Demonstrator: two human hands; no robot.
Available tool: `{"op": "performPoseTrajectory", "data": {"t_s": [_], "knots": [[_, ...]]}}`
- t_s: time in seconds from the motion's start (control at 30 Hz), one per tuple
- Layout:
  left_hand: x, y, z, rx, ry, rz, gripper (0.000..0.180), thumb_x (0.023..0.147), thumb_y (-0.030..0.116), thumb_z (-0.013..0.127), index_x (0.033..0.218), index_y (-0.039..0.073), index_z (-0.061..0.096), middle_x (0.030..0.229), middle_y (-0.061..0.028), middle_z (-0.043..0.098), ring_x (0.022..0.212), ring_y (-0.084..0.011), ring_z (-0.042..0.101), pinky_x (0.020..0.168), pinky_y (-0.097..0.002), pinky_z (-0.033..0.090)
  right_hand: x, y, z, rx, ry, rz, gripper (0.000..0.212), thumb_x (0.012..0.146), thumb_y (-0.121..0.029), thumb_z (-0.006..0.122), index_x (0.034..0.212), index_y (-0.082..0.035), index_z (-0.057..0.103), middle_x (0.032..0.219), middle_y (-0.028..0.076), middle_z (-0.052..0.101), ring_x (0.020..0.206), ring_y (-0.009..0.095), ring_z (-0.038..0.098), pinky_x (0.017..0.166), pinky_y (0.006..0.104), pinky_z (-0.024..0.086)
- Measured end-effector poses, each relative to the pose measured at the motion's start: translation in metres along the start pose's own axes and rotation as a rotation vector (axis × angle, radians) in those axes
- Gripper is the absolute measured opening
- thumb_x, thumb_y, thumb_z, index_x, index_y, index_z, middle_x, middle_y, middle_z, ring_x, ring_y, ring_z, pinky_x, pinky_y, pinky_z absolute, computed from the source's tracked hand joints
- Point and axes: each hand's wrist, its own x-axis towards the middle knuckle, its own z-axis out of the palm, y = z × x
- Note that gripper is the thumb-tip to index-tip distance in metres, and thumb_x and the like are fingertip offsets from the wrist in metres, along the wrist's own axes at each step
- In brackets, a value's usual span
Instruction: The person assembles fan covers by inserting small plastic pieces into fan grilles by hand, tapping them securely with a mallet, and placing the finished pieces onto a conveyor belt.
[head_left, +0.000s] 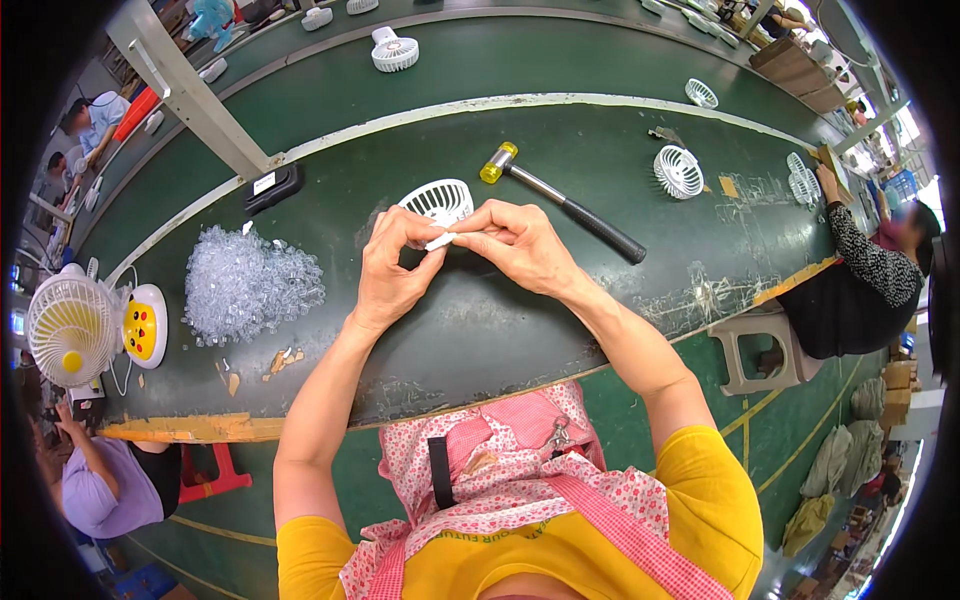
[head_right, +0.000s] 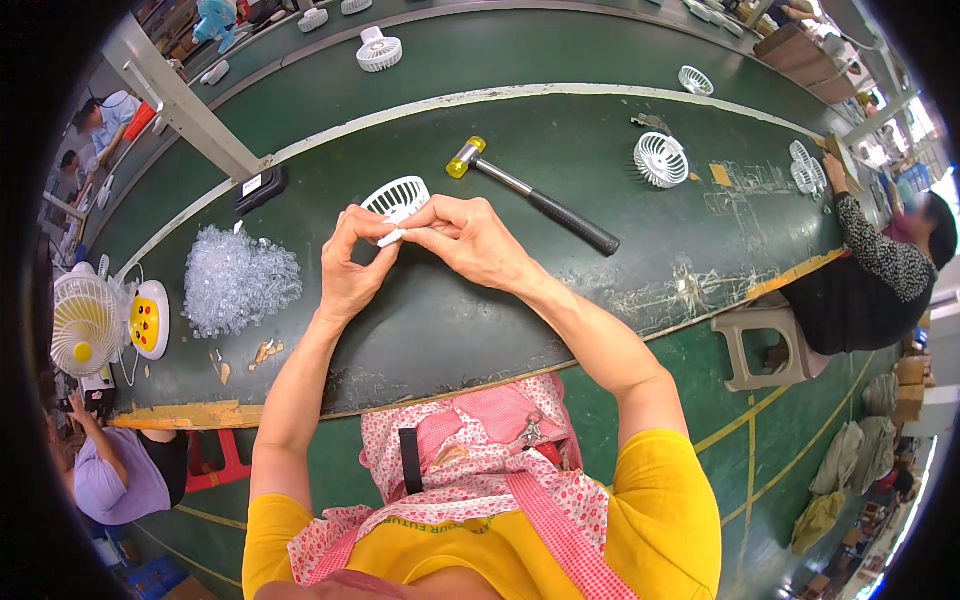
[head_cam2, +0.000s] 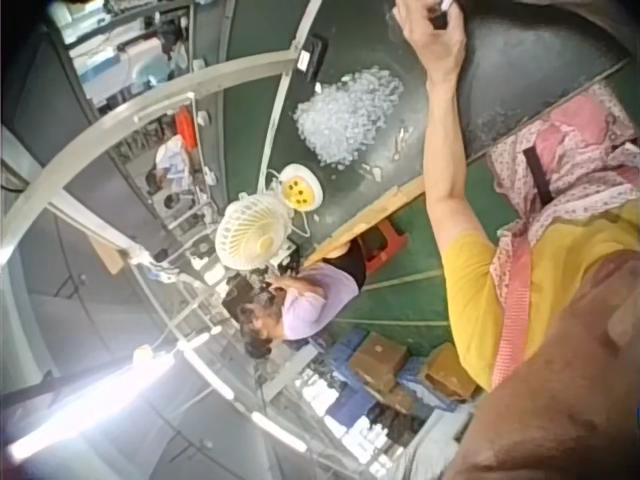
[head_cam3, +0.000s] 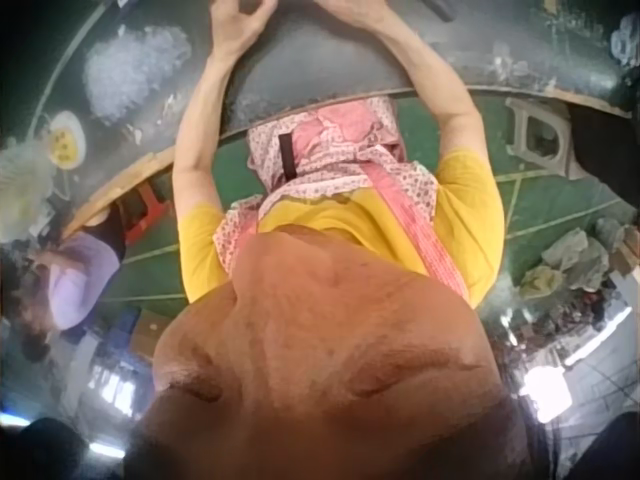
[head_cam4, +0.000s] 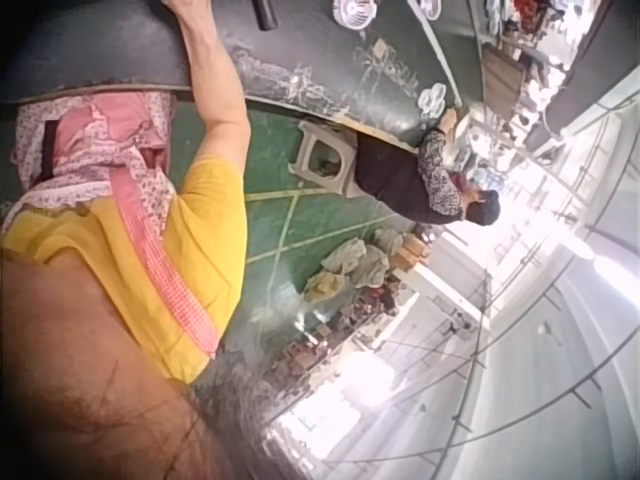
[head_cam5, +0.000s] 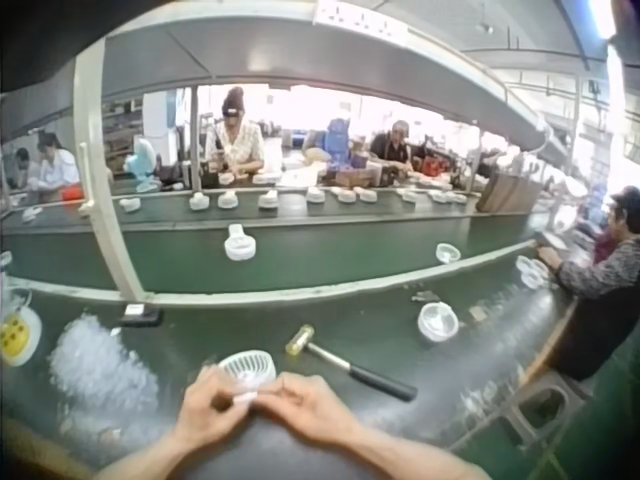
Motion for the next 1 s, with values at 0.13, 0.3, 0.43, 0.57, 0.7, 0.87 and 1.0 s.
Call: {"op": "performPoseTrajectory", "data": {"t_s": [0.13, 0.3, 0.43, 0.57, 0.7, 0.87, 1.0], "knots": [[0.01, 0.007, -0.009, -0.608, -0.164, -0.429, 0.017, 0.087, 0.001, 0.074, 0.102, 0.002, 0.065, 0.096, -0.0046, 0.069, 0.088, -0.0082, 0.064, 0.076, -0.0241, 0.051, 0.001, -0.003, 0.0, -0.064, 0.048, -0.096, 0.013, 0.095, -0.005, 0.067, 0.103, 0.005, 0.068, 0.093, 0.008, 0.073, 0.084, 0.008, 0.066, 0.074, 0.0236, 0.055], [0.017, -0.003, -0.006, -0.239, 0.02, -0.446, 0.03, 0.087, 0.008, 0.075, 0.113, 0.003, 0.062, 0.11, -0.007, 0.068, 0.102, -0.0144, 0.063, 0.086, -0.0303, 0.049, 0.031, 0.013, -0.002, -0.007, 0.228, 0.021, 0.018, 0.096, -0.012, 0.067, 0.103, 0.004, 0.068, 0.091, 0.008, 0.073, 0.08, 0.008, 0.066, 0.072, 0.0251, 0.053], [0.004, 0.009, 0.006, 0.494, -0.1, 0.144, 0.045, 0.076, 0.017, 0.081, 0.115, 0.006, 0.061, 0.12, -0.0118, 0.06, 0.115, -0.0336, 0.054, 0.101, -0.0459, 0.039, 0.042, 0.054, -0.021, -0.501, 0.288, 0.095, 0.018, 0.092, -0.015, 0.069, 0.098, 0.002, 0.07, 0.075, 0.013, 0.07, 0.07, 0.019, 0.068, 0.066, 0.0342, 0.052], [-0.011, 0.003, 0.009, 0.605, -0.251, 0.159, 0.047, 0.077, 0.025, 0.082, 0.114, 0.004, 0.062, 0.12, -0.012, 0.06, 0.115, -0.0337, 0.057, 0.095, -0.0443, 0.048, 0.036, 0.062, -0.019, -0.722, 0.192, 0.018, 0.014, 0.09, -0.014, 0.068, 0.096, -0.002, 0.07, 0.074, 0.012, 0.066, 0.071, 0.031, 0.063, 0.071, 0.043, 0.049], [-0.012, 0.002, 0.006, 0.587, -0.257, 0.148, 0.048, 0.077, 0.023, 0.082, 0.116, 0.003, 0.062, 0.12, -0.0116, 0.061, 0.115, -0.0318, 0.058, 0.094, -0.0419, 0.05, 0.03, 0.068, -0.02, -0.898, 0.269, -0.33, 0.011, 0.088, -0.011, 0.067, 0.097, -0.006, 0.07, 0.093, 0.005, 0.064, 0.091, 0.026, 0.058, 0.084, 0.0404, 0.043], [-0.014, 0.003, 0.01, 0.564, -0.235, 0.124, 0.047, 0.077, 0.022, 0.081, 0.116, 0.004, 0.063, 0.123, -0.0105, 0.061, 0.116, -0.0312, 0.058, 0.092, -0.0413, 0.052, 0.031, 0.069, -0.017, -0.896, 0.282, -0.305, 0.01, 0.089, -0.008, 0.065, 0.096, -0.002, 0.069, 0.092, 0.01, 0.065, 0.091, 0.029, 0.06, 0.085, 0.0416, 0.045], [-0.017, 0.005, 0.009, 0.574, -0.225, 0.099, 0.048, 0.077, 0.021, 0.081, 0.117, 0.004, 0.063, 0.123, -0.0097, 0.062, 0.117, -0.0301, 0.059, 0.092, -0.0405, 0.053, 0.029, 0.057, -0.029, -0.801, 0.109, -0.265, 0.016, 0.09, -0.008, 0.065, 0.104, 0.0, 0.069, 0.103, 0.014, 0.065, 0.099, 0.032, 0.06, 0.089, 0.0429, 0.047]]}}
